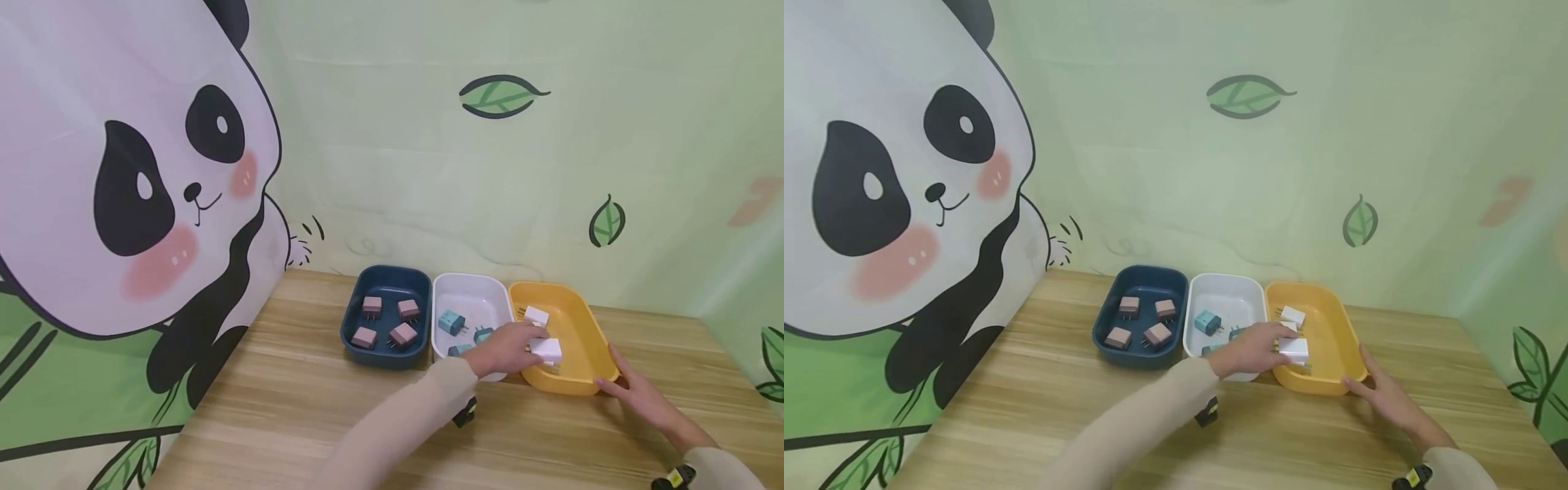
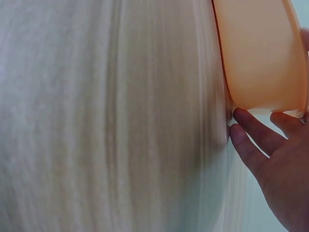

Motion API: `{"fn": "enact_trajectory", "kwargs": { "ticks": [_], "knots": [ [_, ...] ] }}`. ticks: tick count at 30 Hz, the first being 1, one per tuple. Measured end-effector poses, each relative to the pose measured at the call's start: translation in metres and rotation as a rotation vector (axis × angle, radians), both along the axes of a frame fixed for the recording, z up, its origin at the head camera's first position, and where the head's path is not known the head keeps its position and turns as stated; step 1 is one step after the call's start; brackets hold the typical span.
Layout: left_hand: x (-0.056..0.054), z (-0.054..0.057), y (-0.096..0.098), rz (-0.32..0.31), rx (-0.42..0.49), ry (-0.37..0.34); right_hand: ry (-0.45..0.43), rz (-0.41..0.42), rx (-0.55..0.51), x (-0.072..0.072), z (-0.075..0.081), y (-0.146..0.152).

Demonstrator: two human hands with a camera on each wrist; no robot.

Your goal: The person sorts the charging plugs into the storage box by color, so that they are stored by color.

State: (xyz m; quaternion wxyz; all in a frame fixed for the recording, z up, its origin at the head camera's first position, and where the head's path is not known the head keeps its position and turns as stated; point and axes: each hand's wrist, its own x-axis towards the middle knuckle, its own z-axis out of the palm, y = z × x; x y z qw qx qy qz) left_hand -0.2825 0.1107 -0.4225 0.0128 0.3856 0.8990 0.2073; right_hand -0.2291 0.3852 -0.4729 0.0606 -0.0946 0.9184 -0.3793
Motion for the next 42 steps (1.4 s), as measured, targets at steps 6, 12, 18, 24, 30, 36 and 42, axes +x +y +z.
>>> {"fn": "enact_trajectory", "kwargs": {
  "ticks": [6, 12, 18, 24, 30, 36, 42],
  "knots": [
    [-0.003, -0.009, 0.009, 0.001, 0.031, 0.009, 0.001, 0.0, -0.023, 0.001, 0.0, 0.0],
    [-0.001, -0.016, 0.017, 0.019, 0.004, 0.029, 0.008, -0.003, -0.023, 0.001, -0.001, -0.001],
    [0.0, -0.023, 0.022, 0.014, -0.038, 0.043, 0.007, -0.007, -0.013, 0.001, -0.002, -0.001],
    [0.0, -0.023, 0.025, 0.032, -0.043, 0.042, 0.009, -0.006, -0.03, 0.0, -0.002, -0.001],
    [-0.002, -0.023, 0.025, 0.052, -0.029, -0.013, 0.018, -0.004, -0.02, -0.001, -0.001, 0.0],
    [-0.002, -0.024, 0.025, 0.061, -0.027, -0.041, 0.026, 0.0, -0.026, -0.001, 0.0, -0.001],
    [-0.002, -0.024, 0.025, 0.053, -0.027, -0.077, 0.028, -0.002, -0.021, 0.001, 0.0, -0.001]
  ]
}}
